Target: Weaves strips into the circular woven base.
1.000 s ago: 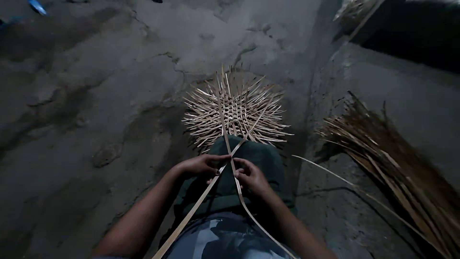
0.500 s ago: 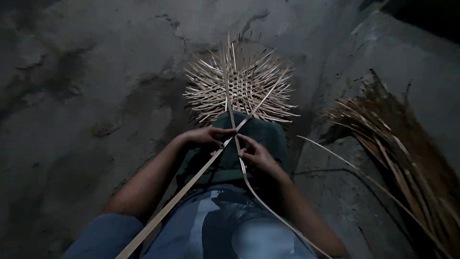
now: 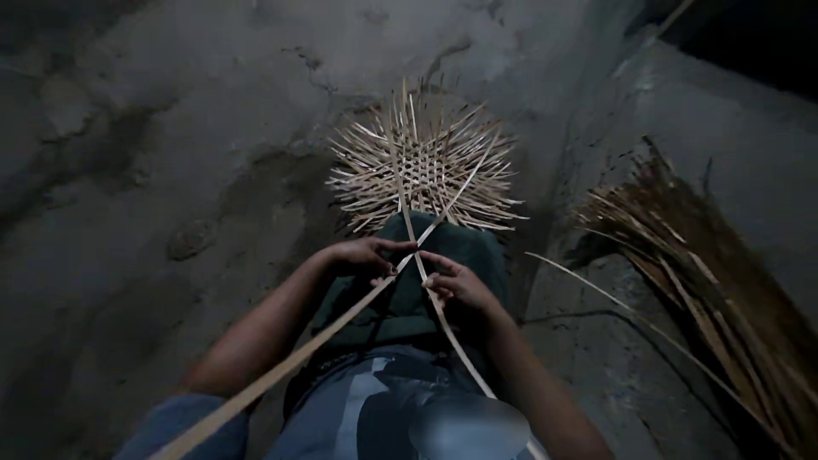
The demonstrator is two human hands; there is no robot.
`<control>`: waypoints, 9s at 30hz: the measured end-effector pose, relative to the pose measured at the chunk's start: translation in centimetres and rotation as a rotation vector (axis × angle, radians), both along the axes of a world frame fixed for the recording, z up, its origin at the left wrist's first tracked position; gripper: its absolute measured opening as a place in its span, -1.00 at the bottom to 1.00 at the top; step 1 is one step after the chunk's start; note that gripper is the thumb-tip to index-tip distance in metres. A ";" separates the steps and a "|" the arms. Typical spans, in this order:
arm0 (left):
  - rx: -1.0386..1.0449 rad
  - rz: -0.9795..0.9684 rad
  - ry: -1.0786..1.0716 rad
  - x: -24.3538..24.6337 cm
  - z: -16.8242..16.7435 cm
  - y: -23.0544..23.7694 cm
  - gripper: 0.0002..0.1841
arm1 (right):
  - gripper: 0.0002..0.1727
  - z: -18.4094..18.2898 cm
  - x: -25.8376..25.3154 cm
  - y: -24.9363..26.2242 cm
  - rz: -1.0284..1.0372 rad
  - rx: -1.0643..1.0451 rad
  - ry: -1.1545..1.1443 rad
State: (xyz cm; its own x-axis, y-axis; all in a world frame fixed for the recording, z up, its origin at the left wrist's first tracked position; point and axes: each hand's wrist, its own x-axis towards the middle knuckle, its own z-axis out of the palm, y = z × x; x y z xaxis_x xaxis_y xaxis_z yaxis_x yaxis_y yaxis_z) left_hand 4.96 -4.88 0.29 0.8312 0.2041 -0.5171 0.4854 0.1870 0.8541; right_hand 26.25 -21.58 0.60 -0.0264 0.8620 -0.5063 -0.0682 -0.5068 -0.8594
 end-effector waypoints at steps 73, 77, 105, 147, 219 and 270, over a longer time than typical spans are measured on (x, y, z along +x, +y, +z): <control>1.239 0.454 -0.014 3.8 -2.5 -3.1 -0.11 | -0.66 0.1 6.5 2.9 0.172 0.501 -1.030; 1.226 0.457 -0.023 3.9 -2.5 -3.1 -0.09 | -0.67 -0.6 6.6 3.0 0.168 0.519 -1.037; 1.368 0.000 0.059 5.4 0.1 -3.4 -0.62 | -0.63 2.3 26.7 -18.9 -1.100 -0.103 -1.411; 1.294 0.025 0.042 4.3 0.2 -2.5 -0.63 | -0.75 21.9 18.2 -21.4 -1.212 0.685 -0.913; 1.305 -0.012 0.051 4.0 -0.9 -1.1 -0.58 | -0.79 1.2 3.2 -3.3 0.128 0.317 -1.037; 1.333 -0.183 0.090 3.8 -0.6 -1.1 -0.42 | -0.87 -4.4 2.9 1.3 0.122 0.850 -1.013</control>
